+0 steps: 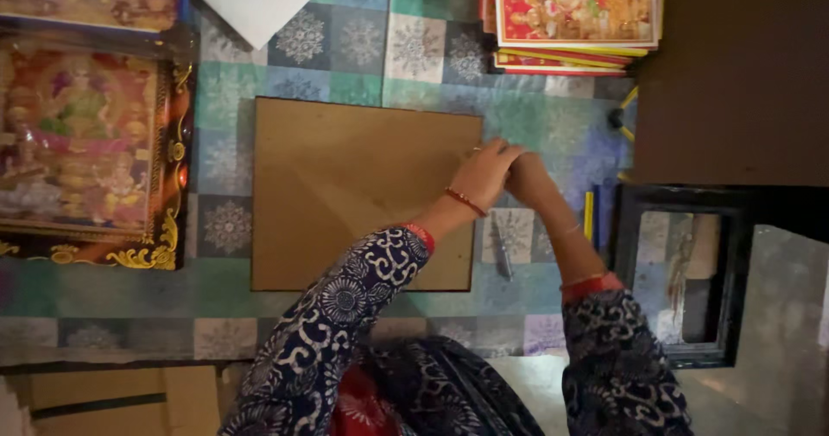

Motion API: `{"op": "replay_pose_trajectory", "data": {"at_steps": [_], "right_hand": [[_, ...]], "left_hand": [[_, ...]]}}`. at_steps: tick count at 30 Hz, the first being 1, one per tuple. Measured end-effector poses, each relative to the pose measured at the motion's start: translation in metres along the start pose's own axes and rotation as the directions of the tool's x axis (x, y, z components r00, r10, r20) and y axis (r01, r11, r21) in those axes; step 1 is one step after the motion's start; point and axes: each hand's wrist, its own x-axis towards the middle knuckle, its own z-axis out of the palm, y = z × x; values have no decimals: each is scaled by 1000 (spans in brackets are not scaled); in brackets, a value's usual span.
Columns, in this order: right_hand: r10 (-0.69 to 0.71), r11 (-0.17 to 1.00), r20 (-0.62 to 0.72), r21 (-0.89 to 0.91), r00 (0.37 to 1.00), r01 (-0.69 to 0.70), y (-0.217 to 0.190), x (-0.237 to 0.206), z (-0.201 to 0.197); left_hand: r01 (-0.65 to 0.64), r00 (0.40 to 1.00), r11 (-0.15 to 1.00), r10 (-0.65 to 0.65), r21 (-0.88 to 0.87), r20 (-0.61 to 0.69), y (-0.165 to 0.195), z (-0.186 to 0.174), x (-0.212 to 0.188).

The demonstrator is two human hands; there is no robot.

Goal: The person handles a black picture frame on a work table, places a white paper sheet into it, and sets a cardboard backing board over it. They then use a screwdriver to fasten the backing to the frame, working on the fasteners one at a time.

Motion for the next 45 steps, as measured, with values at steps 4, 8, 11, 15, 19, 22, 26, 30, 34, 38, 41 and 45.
{"op": "replay_pose_trajectory", "data": {"at_steps": [4,8,11,15,19,22,26,30,34,38,41,45], "right_hand": [[134,978,-75,-150,988,-144,-11,-24,0],[183,931,-21,-319,983,-180,-3,-23,11],[195,962,51,-207,979,-181,13,-12,13],[-106,932,283,-304,953,195,18,2,9],[-92,992,121,99,988,80,21,-12,2],[-89,981,155,187,984,59,21,-17,-5],[-22,999,247,32,969,15,19,-11,0],[67,998,255,-31,965,-61,21,-15,0],[-39,999,281,-22,959,47,20,-16,-8],[-51,999,176,24,983,48,6,-16,-22],[69,987,51,141,996,-76,-8,-22,-42],[331,854,-65,445,942,-269,-30,-32,-68]], "left_hand": [[156,981,975,-171,155,86,9,-4,7],[193,980,977,-196,91,28,16,2,7],[238,971,970,-236,48,-31,17,6,7],[282,959,956,-283,78,10,10,10,8],[293,956,953,-291,72,-36,0,20,10],[226,972,972,-221,63,-86,-5,23,13],[251,968,963,-246,97,-56,1,17,13],[287,958,953,-284,96,-47,10,11,14],[309,951,949,-307,60,-51,7,12,19],[340,940,939,-340,-49,-5,-1,8,20],[321,940,931,-335,-177,-59,-3,5,15],[338,925,902,-371,-269,-84,3,1,7]]}}
